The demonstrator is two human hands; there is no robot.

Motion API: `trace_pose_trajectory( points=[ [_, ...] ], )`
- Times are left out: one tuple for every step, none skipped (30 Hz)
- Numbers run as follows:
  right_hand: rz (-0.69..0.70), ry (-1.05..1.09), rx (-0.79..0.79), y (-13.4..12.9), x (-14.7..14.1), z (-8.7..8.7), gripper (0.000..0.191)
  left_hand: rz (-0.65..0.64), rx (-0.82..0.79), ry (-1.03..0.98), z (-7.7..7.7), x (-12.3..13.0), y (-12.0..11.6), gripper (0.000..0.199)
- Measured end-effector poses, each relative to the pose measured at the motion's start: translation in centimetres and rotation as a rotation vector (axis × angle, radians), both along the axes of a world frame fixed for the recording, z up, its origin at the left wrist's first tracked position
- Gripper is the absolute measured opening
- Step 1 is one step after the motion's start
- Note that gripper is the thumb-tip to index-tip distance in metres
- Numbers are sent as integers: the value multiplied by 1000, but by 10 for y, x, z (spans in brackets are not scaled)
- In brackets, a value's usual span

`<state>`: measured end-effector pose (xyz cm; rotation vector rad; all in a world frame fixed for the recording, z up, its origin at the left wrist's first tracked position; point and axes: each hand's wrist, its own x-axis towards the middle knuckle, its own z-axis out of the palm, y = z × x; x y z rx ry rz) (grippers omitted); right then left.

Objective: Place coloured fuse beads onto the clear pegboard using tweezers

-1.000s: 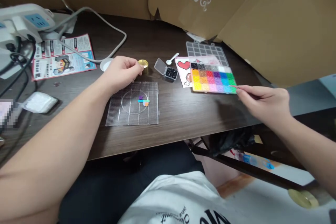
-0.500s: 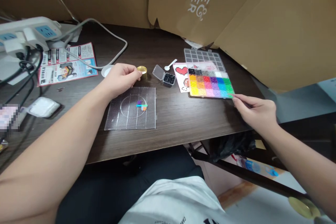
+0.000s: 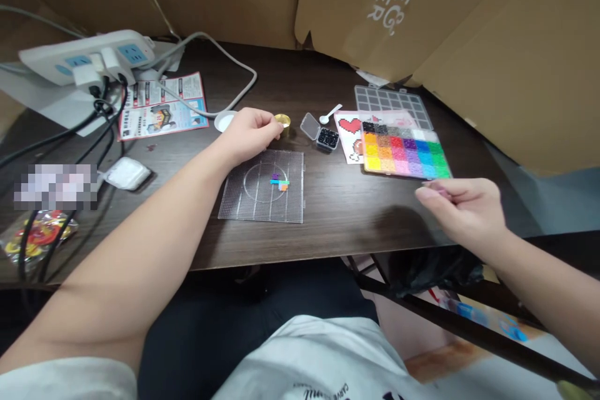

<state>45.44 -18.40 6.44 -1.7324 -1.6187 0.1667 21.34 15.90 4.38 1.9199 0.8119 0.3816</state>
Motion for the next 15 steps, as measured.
trace_pose_trajectory(
  points=[
    [83, 19, 4, 12, -11, 0, 59, -8, 1, -3, 0, 0, 0, 28],
    [166, 40, 11, 25, -23, 0, 61, -13, 1, -7, 0, 0, 0, 29],
    [258, 54, 12, 39, -36, 0, 62, -17, 1, -8, 0, 1, 0, 29],
    [373, 51, 12, 54, -49, -1, 60, -18, 1, -7, 1, 1, -1, 30],
    [438, 33, 13, 68, -60, -2, 54, -18, 2, -4, 1, 1, -1, 30],
    [484, -17, 26, 83, -71, -4, 51, -17, 5, -2, 2, 2, -2, 31],
    [478, -46, 59, 97, -79, -6, 51, -18, 10, 0, 2, 2, -2, 31],
    [433, -67, 81, 110, -86, -8, 54, -21, 16, -1, 3, 2, -3, 31],
    [399, -75, 84, 122, -91, -11, 56, -26, 21, -5, 3, 3, -3, 32],
    [351, -60, 63, 132, -94, -13, 58, -29, 25, -10, 3, 3, -3, 32],
    [306, -22, 14, 141, -96, -15, 58, -30, 23, -14, 3, 3, -4, 32],
    [272, 38, -52, 148, -97, -17, 57, -31, 18, -16, 2, 4, -4, 32],
    [239, 108, -126, 153, -96, -18, 55, -33, 12, -17, 1, 4, -3, 32],
    [213, 176, -195, 157, -96, -19, 53, -36, 8, -19, 1, 4, -3, 33],
    [202, 230, -247, 160, -95, -20, 49, -40, 7, -22, 0, 4, -2, 33]
  ],
)
